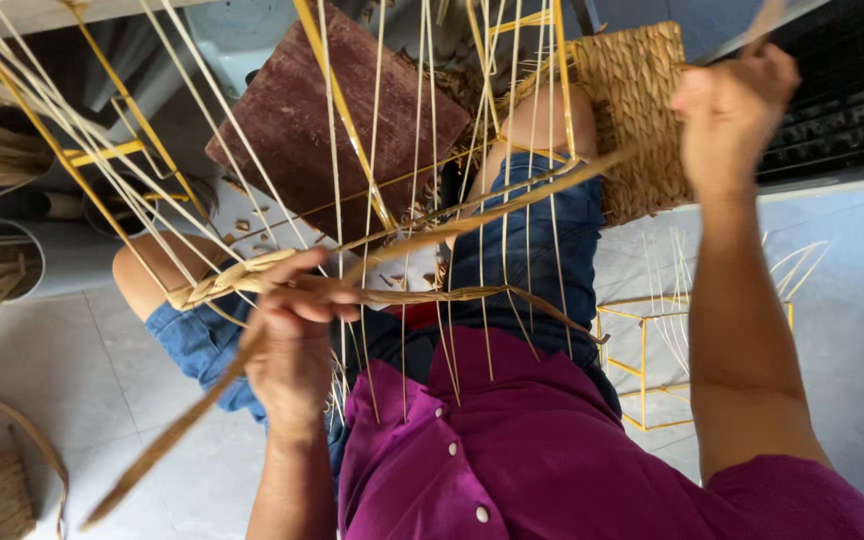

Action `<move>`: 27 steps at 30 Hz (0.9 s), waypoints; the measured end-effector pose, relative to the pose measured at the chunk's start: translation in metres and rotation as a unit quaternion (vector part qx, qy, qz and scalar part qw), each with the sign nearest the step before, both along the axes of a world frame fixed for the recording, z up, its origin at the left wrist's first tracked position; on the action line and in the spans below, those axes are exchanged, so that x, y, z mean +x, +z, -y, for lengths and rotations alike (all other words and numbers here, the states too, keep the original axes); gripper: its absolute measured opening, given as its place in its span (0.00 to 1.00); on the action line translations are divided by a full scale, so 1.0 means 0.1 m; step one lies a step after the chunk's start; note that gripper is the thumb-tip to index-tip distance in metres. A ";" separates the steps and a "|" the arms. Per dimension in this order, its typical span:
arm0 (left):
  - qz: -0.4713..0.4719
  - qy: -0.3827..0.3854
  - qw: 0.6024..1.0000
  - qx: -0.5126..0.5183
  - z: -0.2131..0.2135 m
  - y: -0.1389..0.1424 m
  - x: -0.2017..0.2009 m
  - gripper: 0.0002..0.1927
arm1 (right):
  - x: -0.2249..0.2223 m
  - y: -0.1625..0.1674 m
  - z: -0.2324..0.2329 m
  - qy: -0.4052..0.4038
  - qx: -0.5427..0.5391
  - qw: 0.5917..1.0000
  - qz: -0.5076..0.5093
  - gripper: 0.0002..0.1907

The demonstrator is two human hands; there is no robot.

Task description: The person sits on the floor with a wooden frame holding radiating thin rattan strips and weaves flat rattan strands over and under the strips, working along the frame edge to build up a woven band. They bend, twist, and tuck the strands by hand, tightening each pass as the woven section grows.

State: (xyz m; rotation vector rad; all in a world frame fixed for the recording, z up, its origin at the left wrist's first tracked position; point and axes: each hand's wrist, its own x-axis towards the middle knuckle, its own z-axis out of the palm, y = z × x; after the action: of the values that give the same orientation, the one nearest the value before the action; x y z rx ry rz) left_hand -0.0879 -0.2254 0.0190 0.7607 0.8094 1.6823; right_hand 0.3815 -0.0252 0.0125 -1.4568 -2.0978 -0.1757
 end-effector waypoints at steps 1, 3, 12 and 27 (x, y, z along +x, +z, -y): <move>0.026 0.046 0.998 -0.018 0.01 -0.01 -0.04 0.17 | 0.19 -0.03 -0.01 -0.047 0.009 0.998 0.032 0.21; 0.032 0.057 0.997 -0.036 0.04 -0.02 -0.09 0.14 | 0.48 -0.03 0.03 -0.230 -0.197 0.953 -0.025 0.17; 0.051 -0.210 0.976 -0.027 -0.13 -0.29 0.64 0.09 | -1.24 0.51 0.67 0.078 -0.277 0.907 -0.307 0.09; -0.324 -0.211 0.919 -0.072 0.01 -0.12 0.59 0.15 | -3.07 0.77 0.79 0.386 -0.400 0.808 -0.199 0.13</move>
State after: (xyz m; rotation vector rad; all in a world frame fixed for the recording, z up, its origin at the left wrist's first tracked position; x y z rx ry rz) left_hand -0.0289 -0.2269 0.0071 1.3132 1.1084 0.9646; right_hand 0.0744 -0.1046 0.0890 -0.7435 -2.2803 1.3442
